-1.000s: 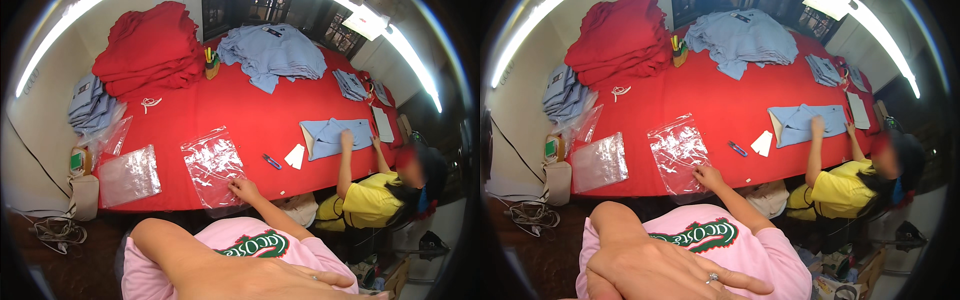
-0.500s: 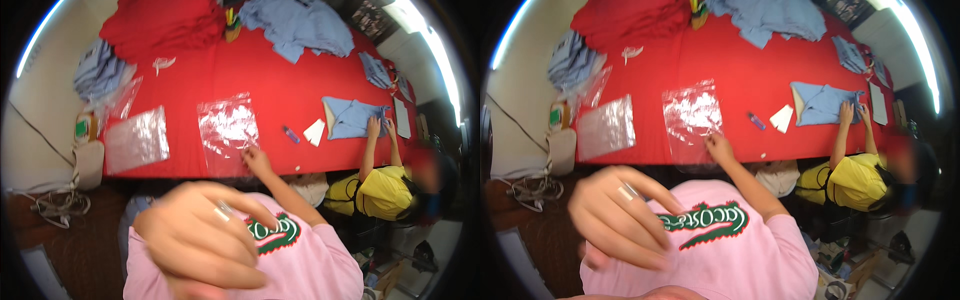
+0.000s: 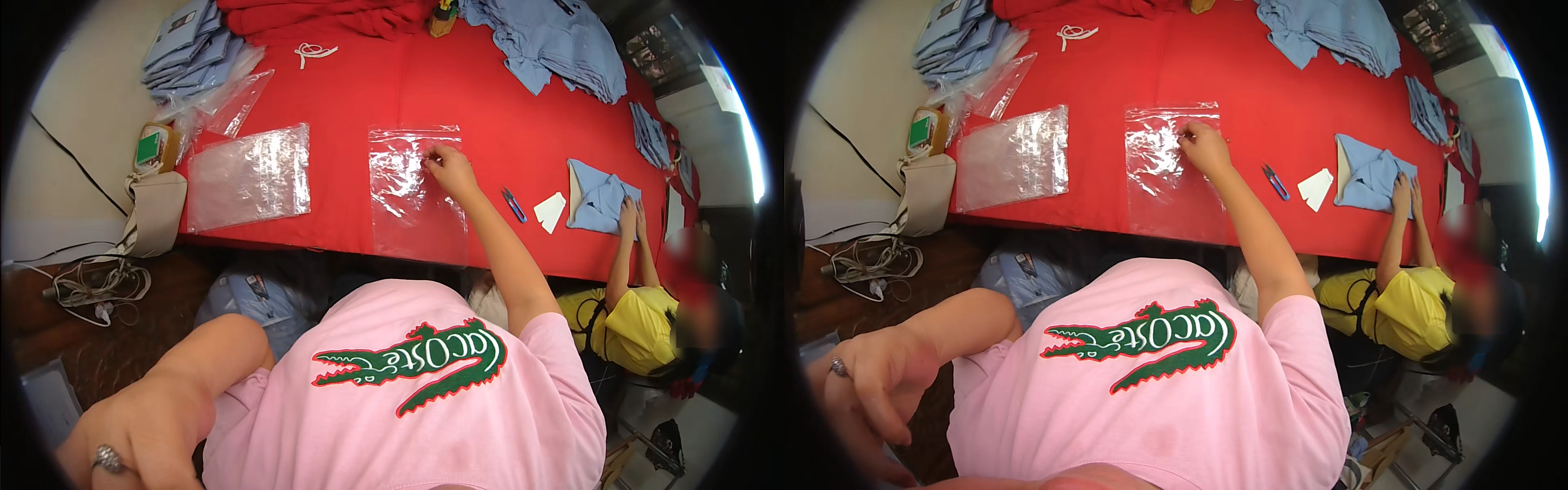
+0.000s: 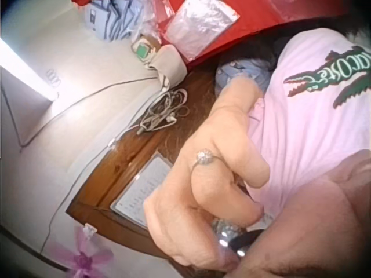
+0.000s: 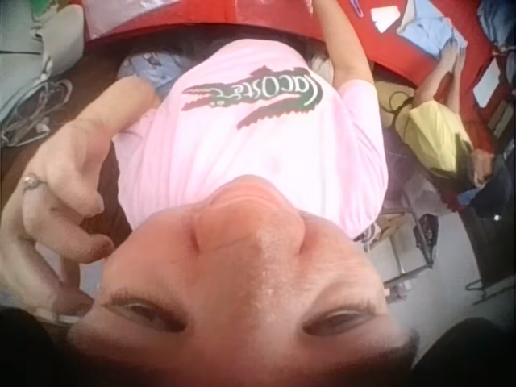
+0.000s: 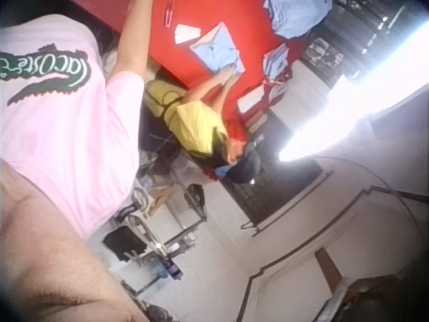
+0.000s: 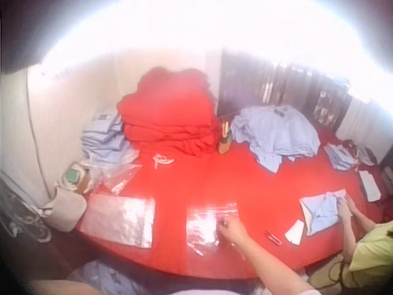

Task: The person places a folded blue shirt into a plastic bag, seals it, and repeats the process with additional shirts at a workstation.

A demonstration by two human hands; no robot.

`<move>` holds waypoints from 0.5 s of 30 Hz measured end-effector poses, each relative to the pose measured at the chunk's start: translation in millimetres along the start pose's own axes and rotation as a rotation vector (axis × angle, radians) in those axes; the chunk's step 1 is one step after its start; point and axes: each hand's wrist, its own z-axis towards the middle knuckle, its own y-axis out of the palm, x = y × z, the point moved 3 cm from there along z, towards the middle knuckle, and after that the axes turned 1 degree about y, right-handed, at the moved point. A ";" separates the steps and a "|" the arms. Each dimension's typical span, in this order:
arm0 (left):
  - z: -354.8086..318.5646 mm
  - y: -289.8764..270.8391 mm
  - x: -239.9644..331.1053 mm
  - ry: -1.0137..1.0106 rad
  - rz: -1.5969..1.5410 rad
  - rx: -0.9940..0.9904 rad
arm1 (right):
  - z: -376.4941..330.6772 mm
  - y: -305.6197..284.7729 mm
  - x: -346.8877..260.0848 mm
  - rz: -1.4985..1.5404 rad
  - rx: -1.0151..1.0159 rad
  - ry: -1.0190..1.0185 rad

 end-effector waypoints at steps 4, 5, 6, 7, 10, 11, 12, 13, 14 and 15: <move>-2.9 -24.6 -2.3 -0.015 -0.142 -0.007 | 25.0 48.4 -48.2 -0.062 -0.056 -0.037; -0.1 -26.6 -2.6 0.016 -0.101 -0.068 | 28.2 65.8 -66.7 -0.105 -0.057 -0.018; 4.4 -33.4 -7.7 0.047 -0.072 -0.133 | 29.1 79.4 -85.0 -0.248 -0.068 0.037; 9.5 -39.2 -12.9 0.077 -0.042 -0.197 | 27.5 96.1 -98.2 -0.428 -0.028 0.027; 15.5 -57.4 -14.8 0.073 -0.116 -0.309 | 33.1 125.2 -100.7 -0.682 0.039 0.041; 12.1 -60.0 -11.1 0.009 -0.227 -0.278 | 36.5 136.5 -99.9 -0.713 0.047 0.044; 6.7 -63.2 -6.4 -0.057 -0.329 -0.242 | 39.0 145.5 -98.6 -0.768 0.086 0.007; -2.3 -71.1 -1.4 -0.048 -0.276 -0.359 | 40.8 146.6 -92.9 -0.822 0.127 -0.031; -9.4 -77.0 -1.3 -0.118 -0.279 -0.430 | 41.0 146.7 -87.8 -0.870 0.168 -0.064; -19.9 -82.7 0.2 -0.188 -0.275 -0.492 | 39.6 146.9 -87.7 -0.818 0.176 -0.088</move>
